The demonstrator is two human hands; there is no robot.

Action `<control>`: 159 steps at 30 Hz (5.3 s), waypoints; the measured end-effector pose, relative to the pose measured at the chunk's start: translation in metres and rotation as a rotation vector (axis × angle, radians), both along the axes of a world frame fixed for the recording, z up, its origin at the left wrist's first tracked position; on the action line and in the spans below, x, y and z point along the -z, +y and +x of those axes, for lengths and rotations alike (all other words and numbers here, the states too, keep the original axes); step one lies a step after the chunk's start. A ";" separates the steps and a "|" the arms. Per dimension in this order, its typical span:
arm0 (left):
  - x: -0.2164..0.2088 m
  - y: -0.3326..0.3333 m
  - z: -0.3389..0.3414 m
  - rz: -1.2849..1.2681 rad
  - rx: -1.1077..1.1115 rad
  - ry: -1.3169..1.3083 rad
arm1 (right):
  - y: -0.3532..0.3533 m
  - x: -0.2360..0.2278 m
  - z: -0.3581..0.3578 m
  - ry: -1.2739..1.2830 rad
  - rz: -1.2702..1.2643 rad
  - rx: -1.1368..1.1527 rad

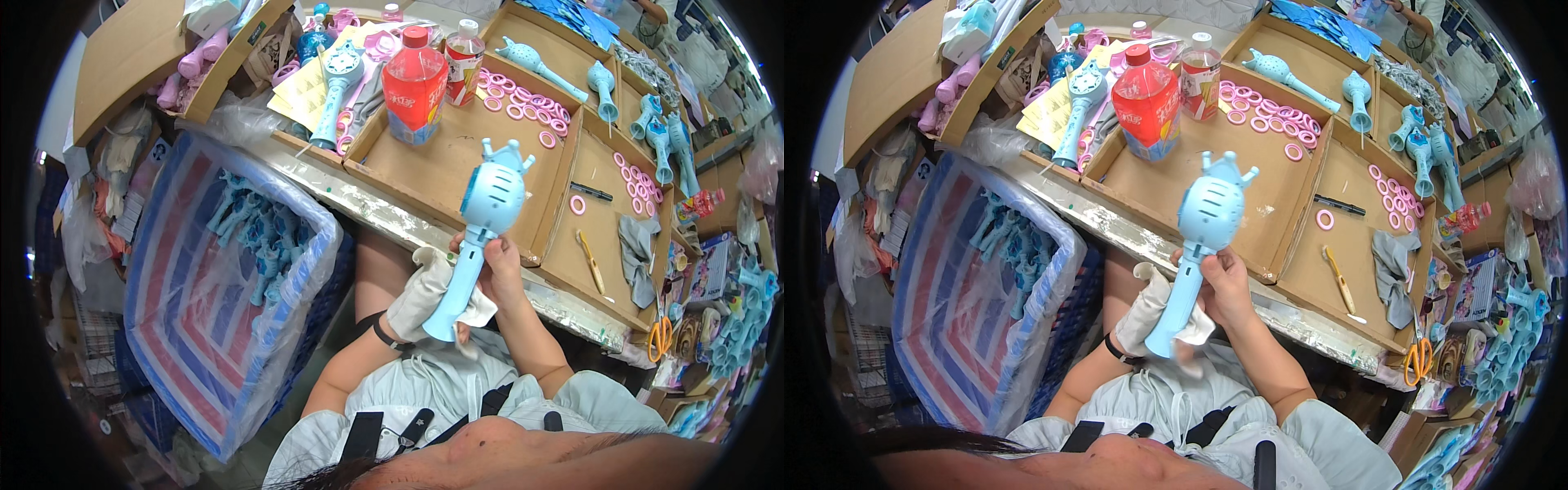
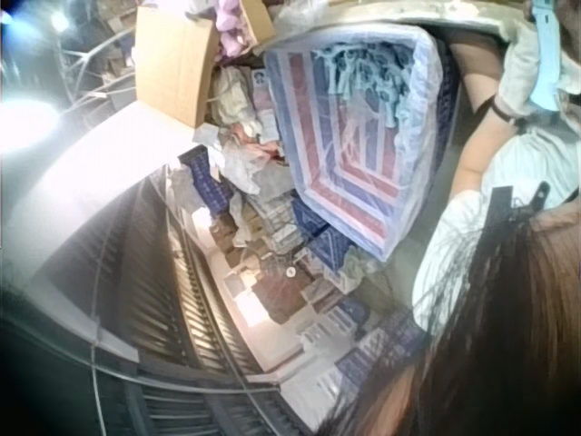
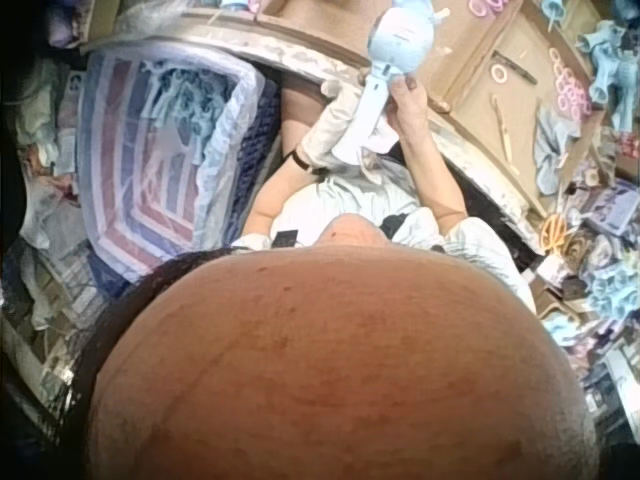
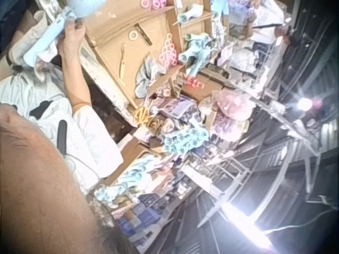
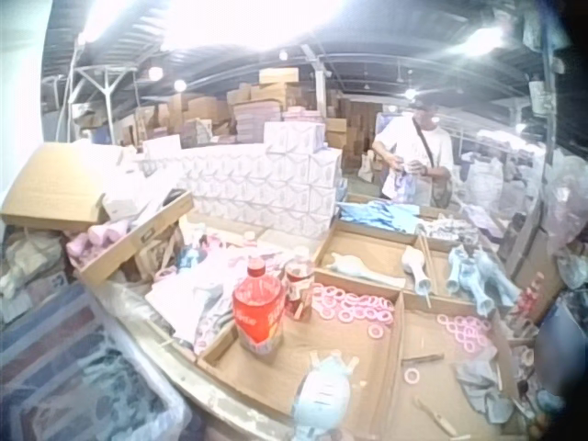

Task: The person wipes light blue plastic toys with a white cloth, occasionally using a small brush to clean crevices. They pick up toys from a bin, wipe them, and place them on a table, repeating the process for multiple items.

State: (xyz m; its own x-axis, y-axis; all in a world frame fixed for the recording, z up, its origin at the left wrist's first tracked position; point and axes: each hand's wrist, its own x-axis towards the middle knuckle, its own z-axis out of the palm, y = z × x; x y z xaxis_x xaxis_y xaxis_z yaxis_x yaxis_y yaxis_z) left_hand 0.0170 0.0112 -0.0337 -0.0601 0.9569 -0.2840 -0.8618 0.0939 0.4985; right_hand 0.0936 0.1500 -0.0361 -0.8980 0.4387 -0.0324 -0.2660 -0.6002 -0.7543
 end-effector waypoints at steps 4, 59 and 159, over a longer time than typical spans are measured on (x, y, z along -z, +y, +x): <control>-0.005 0.004 0.005 -0.011 -0.085 -0.236 | -0.005 -0.004 -0.003 0.113 -0.138 -0.024; -0.008 -0.008 -0.048 -0.114 -0.273 0.695 | -0.032 -0.020 0.062 -0.786 1.272 -0.557; -0.039 -0.019 -0.016 -0.276 -0.537 0.067 | -0.033 0.048 0.065 -0.328 1.296 0.091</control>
State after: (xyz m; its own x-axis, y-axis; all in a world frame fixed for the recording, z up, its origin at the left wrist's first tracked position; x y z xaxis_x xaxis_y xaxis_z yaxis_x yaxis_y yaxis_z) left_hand 0.0007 -0.0081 0.0056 -0.5409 0.6793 -0.4959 -0.7917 -0.2122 0.5729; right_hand 0.1589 0.1166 -0.0843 -0.8950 0.3742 0.2427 0.0351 0.6017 -0.7980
